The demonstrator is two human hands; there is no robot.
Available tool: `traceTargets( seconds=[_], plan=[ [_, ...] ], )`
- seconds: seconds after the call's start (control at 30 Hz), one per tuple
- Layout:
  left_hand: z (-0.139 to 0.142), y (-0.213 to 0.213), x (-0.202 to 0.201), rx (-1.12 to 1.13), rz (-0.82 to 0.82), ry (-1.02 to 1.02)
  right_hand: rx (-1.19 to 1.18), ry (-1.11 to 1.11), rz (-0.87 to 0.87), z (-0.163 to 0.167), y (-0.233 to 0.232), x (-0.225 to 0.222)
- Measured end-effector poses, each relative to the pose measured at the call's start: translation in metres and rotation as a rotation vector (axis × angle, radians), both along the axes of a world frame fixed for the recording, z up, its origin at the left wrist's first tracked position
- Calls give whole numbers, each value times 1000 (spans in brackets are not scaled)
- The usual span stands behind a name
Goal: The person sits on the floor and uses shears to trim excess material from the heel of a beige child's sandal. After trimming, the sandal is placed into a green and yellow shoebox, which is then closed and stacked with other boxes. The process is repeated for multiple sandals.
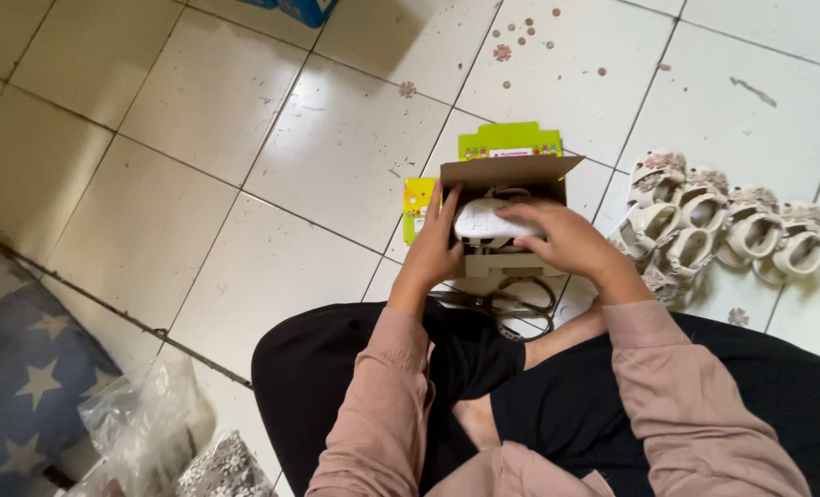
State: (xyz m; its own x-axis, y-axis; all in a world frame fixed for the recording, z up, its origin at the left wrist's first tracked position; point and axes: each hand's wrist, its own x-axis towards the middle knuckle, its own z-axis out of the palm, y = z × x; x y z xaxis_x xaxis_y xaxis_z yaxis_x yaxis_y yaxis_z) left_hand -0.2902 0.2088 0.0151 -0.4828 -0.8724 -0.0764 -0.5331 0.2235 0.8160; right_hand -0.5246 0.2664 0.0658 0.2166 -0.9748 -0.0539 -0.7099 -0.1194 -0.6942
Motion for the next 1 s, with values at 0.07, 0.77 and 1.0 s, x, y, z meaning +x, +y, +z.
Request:
traceTargets(
  seconds=[0.07, 0.77, 1.0],
  plan=[
    [3, 0, -1, -69, -12, 56, -26, 7, -15, 1, -1, -1],
    [-16, -10, -9, -23, -16, 94, 53, 122, 32, -19, -7, -10],
    [-18, -12, 15, 235, -4, 404, -119, -69, -229, -31, 9, -32]
  ],
)
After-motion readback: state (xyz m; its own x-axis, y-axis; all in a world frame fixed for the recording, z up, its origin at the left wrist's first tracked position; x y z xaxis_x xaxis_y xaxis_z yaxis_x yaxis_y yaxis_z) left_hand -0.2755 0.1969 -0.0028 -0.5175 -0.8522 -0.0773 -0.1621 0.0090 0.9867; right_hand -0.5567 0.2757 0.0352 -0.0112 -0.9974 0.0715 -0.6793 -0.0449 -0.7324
